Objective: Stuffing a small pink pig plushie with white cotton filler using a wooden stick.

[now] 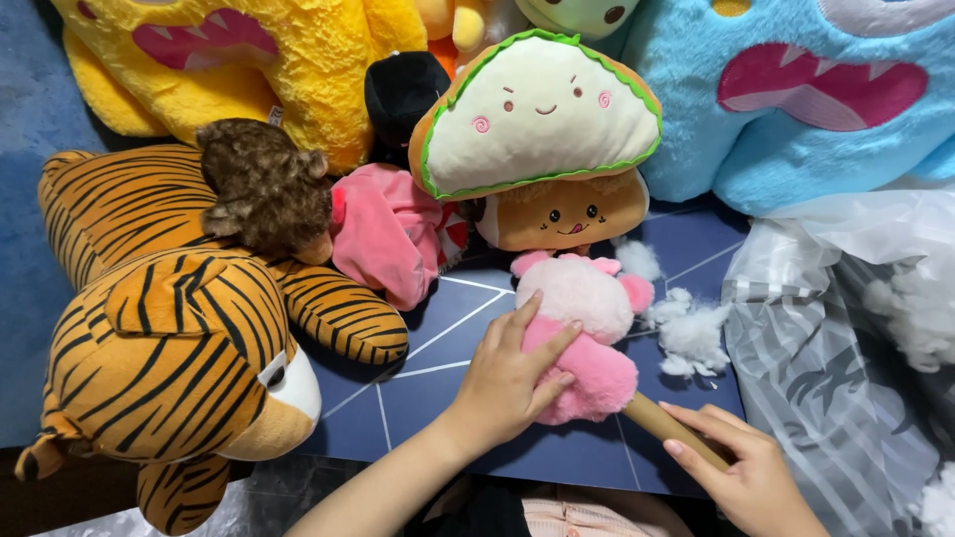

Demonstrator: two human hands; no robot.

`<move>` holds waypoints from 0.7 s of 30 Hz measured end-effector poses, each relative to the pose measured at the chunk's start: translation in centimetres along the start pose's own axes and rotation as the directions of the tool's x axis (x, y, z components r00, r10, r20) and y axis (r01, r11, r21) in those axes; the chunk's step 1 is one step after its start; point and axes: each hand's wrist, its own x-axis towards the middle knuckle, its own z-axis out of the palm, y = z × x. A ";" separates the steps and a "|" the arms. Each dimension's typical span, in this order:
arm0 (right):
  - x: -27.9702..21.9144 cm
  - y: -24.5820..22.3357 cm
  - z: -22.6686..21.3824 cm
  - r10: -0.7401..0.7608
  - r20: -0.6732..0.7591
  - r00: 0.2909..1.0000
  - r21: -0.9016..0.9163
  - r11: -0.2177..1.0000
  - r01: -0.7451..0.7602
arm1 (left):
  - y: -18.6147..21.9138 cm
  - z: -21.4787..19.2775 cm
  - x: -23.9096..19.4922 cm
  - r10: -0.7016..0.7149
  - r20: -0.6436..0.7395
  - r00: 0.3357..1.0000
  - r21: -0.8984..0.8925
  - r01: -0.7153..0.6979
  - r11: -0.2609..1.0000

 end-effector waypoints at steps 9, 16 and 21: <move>4.4 -6.2 0.4 0.045 0.073 0.996 -0.280 0.960 -0.023 | 1.6 1.1 0.1 -0.133 0.187 0.973 0.146 0.107 0.984; 3.7 -1.8 -0.8 0.043 0.055 0.998 -0.128 0.991 -0.036 | 0.2 0.0 0.0 -0.144 -0.077 0.986 -0.328 0.112 0.938; 2.5 0.1 -3.1 -0.020 0.033 0.999 -0.115 0.993 0.024 | -0.9 -2.5 0.8 -0.428 -0.008 0.904 -0.423 0.384 0.820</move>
